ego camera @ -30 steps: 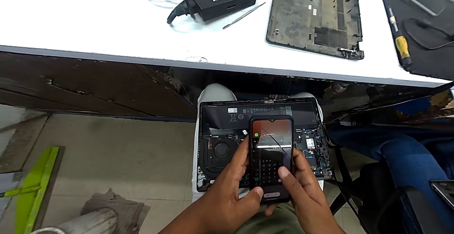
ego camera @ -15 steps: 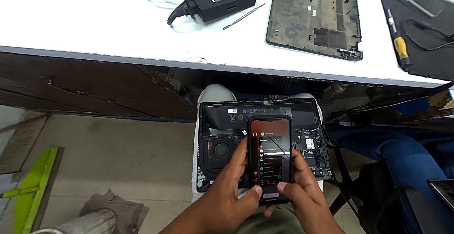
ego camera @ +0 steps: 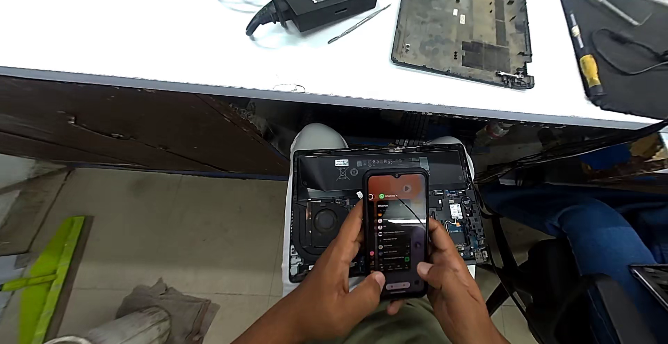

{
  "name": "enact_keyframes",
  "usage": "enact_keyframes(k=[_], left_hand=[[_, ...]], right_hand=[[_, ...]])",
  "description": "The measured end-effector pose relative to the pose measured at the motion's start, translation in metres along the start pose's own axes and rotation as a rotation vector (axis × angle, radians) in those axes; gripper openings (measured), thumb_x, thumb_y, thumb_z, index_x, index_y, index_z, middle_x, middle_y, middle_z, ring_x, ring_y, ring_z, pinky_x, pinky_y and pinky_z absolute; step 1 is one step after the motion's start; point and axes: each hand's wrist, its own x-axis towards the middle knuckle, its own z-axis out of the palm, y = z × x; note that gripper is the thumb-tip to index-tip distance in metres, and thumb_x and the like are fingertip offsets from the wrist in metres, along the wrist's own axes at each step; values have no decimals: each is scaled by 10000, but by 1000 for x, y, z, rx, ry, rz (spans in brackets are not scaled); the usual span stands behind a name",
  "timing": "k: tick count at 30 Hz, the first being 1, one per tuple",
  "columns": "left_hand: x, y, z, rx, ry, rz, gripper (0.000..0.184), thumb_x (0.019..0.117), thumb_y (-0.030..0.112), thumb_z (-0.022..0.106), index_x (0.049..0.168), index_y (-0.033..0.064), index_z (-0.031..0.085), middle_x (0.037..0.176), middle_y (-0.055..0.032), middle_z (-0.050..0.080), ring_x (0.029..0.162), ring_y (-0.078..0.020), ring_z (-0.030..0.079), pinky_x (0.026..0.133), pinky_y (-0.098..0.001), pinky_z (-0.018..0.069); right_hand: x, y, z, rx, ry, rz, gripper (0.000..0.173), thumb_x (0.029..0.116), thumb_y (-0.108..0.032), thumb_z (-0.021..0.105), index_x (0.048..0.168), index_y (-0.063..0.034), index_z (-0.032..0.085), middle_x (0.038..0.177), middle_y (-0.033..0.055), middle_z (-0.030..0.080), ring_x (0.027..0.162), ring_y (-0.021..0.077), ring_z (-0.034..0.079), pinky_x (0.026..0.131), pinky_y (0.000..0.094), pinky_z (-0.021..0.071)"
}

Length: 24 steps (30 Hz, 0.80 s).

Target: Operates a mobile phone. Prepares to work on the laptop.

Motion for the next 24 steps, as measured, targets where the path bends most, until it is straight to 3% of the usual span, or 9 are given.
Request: enact_keyframes(k=[3,7,12,17,24], left_hand=[[0,-1,2,50,10,19,889,928,231,612,1630,127,76,1436,-123,537,1287,-254,577,1055,-443,538],[3,-4,4,76,4,76,906,919,211,617,1619,73,59,1440,-148,528,1289,-258,577,1059,-437,537],[4,-2,5,137,-13,104,933,917,188,645,1587,-38,36,1454,-173,511,1311,-215,566,1078,-398,527],[5,9,7,248,-27,91,934,908,151,655,1523,-178,33,1443,-244,499,1318,-193,557,1102,-374,500],[7,5,6,252,-21,129,928,894,172,648,1516,-182,58,1441,-283,475,1330,-192,538,1113,-382,474]], right_hand=[[2,0,2,-32,68,8,427,1064,-212,455,1452,-66,353,1237,194,604,1020,313,706,591,429,647],[4,-4,5,-71,104,0,427,1079,-208,474,1453,-43,354,1210,192,618,974,305,716,558,408,642],[4,-7,11,-166,181,-6,580,953,-138,722,1398,-3,375,1172,178,650,930,284,723,526,370,632],[5,-10,11,-169,174,-53,508,979,-77,656,1383,23,364,1182,153,651,996,254,706,680,389,643],[6,-9,11,-172,189,-78,445,988,-48,631,1364,7,401,1143,138,677,932,235,716,645,374,629]])
